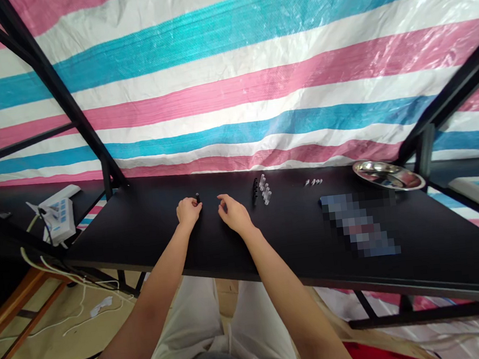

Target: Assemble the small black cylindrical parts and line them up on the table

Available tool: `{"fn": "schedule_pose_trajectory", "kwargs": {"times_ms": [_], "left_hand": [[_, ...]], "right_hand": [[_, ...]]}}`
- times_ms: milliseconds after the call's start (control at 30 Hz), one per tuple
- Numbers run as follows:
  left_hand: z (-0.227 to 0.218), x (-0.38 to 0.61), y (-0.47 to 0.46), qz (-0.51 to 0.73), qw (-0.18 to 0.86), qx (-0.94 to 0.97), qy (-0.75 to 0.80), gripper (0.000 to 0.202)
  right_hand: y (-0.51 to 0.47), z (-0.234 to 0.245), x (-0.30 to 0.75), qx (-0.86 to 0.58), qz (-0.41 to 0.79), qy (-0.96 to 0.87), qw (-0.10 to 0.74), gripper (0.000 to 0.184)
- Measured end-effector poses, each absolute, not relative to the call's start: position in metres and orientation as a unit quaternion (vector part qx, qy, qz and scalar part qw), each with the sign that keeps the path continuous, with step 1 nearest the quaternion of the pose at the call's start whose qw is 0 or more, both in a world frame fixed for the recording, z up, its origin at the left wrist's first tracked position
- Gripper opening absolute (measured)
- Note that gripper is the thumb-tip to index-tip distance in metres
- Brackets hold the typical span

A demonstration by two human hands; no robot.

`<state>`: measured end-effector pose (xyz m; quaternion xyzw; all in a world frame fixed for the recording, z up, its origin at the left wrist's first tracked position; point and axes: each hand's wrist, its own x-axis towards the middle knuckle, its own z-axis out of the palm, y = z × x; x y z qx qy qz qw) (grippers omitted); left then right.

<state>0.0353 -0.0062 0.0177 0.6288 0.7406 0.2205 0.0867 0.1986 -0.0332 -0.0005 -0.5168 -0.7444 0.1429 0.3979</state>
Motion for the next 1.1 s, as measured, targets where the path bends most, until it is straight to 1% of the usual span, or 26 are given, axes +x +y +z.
{"fn": "schedule_pose_trajectory", "kwargs": {"times_ms": [133, 300, 367, 467, 567, 633, 700, 767, 833, 900, 1033, 1100], "left_hand": [[0.018, 0.035, -0.006, 0.212, 0.088, 0.627, 0.745, 0.016], [0.021, 0.034, -0.009, 0.209, 0.091, 0.623, 0.748, 0.016], [0.021, 0.034, -0.009, 0.209, 0.091, 0.623, 0.748, 0.016], [0.021, 0.034, -0.009, 0.21, 0.092, 0.623, 0.748, 0.016], [0.02, 0.035, -0.008, 0.206, 0.1, 0.624, 0.747, 0.016], [0.019, 0.036, -0.008, 0.205, 0.103, 0.627, 0.745, 0.016], [0.019, 0.037, -0.008, 0.208, 0.104, 0.628, 0.742, 0.015], [0.019, 0.037, -0.009, 0.214, 0.108, 0.628, 0.74, 0.015], [0.019, 0.038, -0.009, 0.219, 0.112, 0.627, 0.739, 0.014], [0.02, 0.038, -0.01, 0.221, 0.115, 0.627, 0.738, 0.012], [0.02, 0.038, -0.011, 0.22, 0.132, 0.624, 0.738, 0.011], [0.021, 0.038, -0.012, 0.236, 0.135, 0.618, 0.738, 0.022]], "right_hand": [[-0.035, 0.004, 0.199, -0.53, 0.105, -0.726, 0.425, 0.029], [-0.034, 0.025, 0.214, -0.582, -0.032, -0.615, 0.531, 0.026], [-0.032, 0.033, 0.229, -0.596, -0.073, -0.572, 0.56, 0.025], [-0.029, 0.036, 0.258, -0.617, -0.104, -0.533, 0.569, 0.023], [-0.027, 0.026, 0.285, -0.647, -0.109, -0.522, 0.545, 0.022], [-0.028, 0.016, 0.298, -0.683, -0.091, -0.506, 0.518, 0.024], [-0.029, 0.007, 0.305, -0.731, -0.045, -0.496, 0.467, 0.026], [-0.03, 0.0, 0.307, -0.773, 0.011, -0.495, 0.398, 0.028], [-0.032, -0.003, 0.307, -0.798, 0.053, -0.497, 0.336, 0.028], [-0.034, -0.003, 0.307, -0.81, 0.08, -0.5, 0.294, 0.028], [-0.037, -0.001, 0.307, -0.812, 0.121, -0.514, 0.247, 0.028], [-0.038, -0.001, 0.308, -0.808, 0.123, -0.524, 0.241, 0.029]]}}
